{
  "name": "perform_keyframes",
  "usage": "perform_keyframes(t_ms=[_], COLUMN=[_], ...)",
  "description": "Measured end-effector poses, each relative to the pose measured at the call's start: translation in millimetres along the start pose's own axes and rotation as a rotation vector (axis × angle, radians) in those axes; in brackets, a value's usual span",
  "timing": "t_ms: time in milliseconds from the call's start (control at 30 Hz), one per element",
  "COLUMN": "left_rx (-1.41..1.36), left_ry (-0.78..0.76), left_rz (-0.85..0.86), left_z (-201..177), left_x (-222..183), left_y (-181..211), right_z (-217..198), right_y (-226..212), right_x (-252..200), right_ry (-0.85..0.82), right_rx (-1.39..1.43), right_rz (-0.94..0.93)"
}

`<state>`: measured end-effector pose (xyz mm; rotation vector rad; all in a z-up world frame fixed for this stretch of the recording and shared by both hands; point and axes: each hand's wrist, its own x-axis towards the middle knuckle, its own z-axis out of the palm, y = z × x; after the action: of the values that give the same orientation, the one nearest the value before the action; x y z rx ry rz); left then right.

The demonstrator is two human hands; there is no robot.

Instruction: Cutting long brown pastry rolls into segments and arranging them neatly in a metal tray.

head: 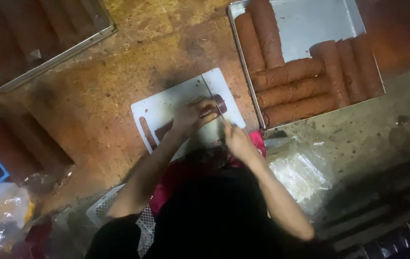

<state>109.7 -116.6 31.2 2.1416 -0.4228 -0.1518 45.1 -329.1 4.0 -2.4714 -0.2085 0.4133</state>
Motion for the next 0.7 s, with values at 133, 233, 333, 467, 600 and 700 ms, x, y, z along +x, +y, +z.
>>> perform_keyframes(t_ms=[133, 233, 333, 467, 600, 700], left_rx=[0.092, 0.033, 0.028, -0.015, -0.001, -0.039], left_ry=[0.124, 0.117, 0.196, 0.071, 0.056, 0.096], left_rz=[0.244, 0.145, 0.223, 0.069, 0.195, 0.097], left_z=[5.9, 7.4, 3.1, -1.9, -12.2, -11.3], left_x=[-0.1, -3.8, -3.9, -8.4, -17.2, -29.6], left_y=[-5.6, -4.7, -1.9, 1.3, -5.6, -7.8], right_z=[17.3, 38.4, 53.4, 27.4, -27.0, -38.6], right_y=[-0.7, 22.4, 31.7, 19.8, -23.1, -49.7], right_x=[37.7, -7.9, -76.0, -129.8, -141.4, -140.3], right_ry=[0.057, 0.197, 0.004, -0.091, -0.089, -0.034], right_rx=[0.290, 0.274, 0.282, 0.149, 0.258, 0.247], right_rz=[0.193, -0.088, 0.359, 0.440, 0.531, 0.530])
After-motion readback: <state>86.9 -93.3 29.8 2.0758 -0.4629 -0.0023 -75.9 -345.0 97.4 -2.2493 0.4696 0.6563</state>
